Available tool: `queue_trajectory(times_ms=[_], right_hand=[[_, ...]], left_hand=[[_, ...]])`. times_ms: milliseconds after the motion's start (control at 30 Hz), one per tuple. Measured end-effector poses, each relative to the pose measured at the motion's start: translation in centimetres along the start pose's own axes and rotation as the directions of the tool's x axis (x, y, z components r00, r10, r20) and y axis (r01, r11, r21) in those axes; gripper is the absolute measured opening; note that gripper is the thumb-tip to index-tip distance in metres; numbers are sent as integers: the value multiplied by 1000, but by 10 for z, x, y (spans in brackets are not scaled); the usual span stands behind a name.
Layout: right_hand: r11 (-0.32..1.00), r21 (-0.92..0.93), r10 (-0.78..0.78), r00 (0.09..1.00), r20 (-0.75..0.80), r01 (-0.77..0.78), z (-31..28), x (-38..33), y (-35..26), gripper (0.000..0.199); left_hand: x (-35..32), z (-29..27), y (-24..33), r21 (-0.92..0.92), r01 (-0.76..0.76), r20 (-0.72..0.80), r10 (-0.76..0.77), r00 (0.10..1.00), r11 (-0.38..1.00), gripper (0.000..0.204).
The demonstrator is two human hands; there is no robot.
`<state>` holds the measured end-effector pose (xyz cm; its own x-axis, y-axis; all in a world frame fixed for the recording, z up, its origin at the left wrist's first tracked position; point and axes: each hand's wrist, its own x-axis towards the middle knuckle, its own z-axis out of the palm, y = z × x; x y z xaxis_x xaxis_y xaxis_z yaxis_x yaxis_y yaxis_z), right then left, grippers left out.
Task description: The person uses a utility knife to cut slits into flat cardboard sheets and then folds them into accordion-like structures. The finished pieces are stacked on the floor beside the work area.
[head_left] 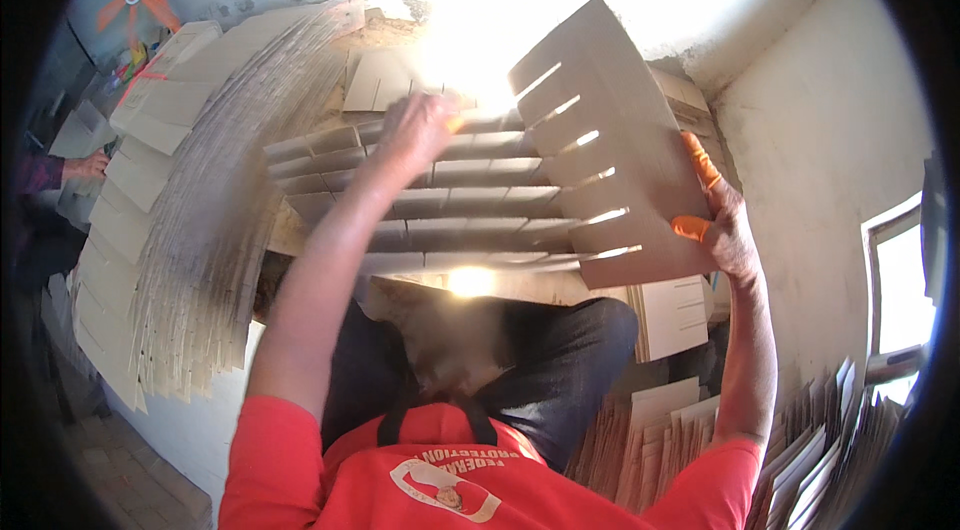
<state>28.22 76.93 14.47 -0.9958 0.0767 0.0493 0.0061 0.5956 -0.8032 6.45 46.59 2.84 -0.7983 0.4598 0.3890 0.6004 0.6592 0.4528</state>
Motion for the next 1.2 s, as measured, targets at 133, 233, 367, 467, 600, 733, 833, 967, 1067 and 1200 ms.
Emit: queue_trajectory(times_ms=[133,233,367,467,600,733,833,967,1067,1200], right_hand=[[998,36,50,997,51,-52,6,11,0,99],[997,68,-33,999,12,32,4,20,9,101],[996,35,88,996,-1,-87,2,29,0,100],[988,55,146,989,-20,-145,10,32,9,101],[990,64,125,992,-6,-124,10,38,11,101],[995,89,48,999,-13,-47,9,36,7,99],[998,37,55,997,-50,-53,14,29,3,98],[996,54,82,992,-92,-77,21,24,3,97],[997,27,75,992,-106,-72,21,21,7,97],[999,27,37,999,-12,-37,15,26,9,99]], left_hand=[[38,-34,-73,142,83,-29,-80,996,986,14],[50,-63,-121,98,162,79,-170,982,982,23],[52,-77,-137,-18,169,470,-141,871,985,28],[43,-71,-130,-25,68,565,-42,824,997,33],[54,-43,-99,29,-74,615,41,788,997,26],[72,-17,-57,-5,-87,591,73,803,996,20],[80,6,-48,-107,-148,546,182,817,983,15],[85,31,-41,-136,-140,498,190,846,981,11],[87,47,-38,-173,2,560,96,823,985,10],[74,74,-38,-132,-58,374,104,922,990,8]])
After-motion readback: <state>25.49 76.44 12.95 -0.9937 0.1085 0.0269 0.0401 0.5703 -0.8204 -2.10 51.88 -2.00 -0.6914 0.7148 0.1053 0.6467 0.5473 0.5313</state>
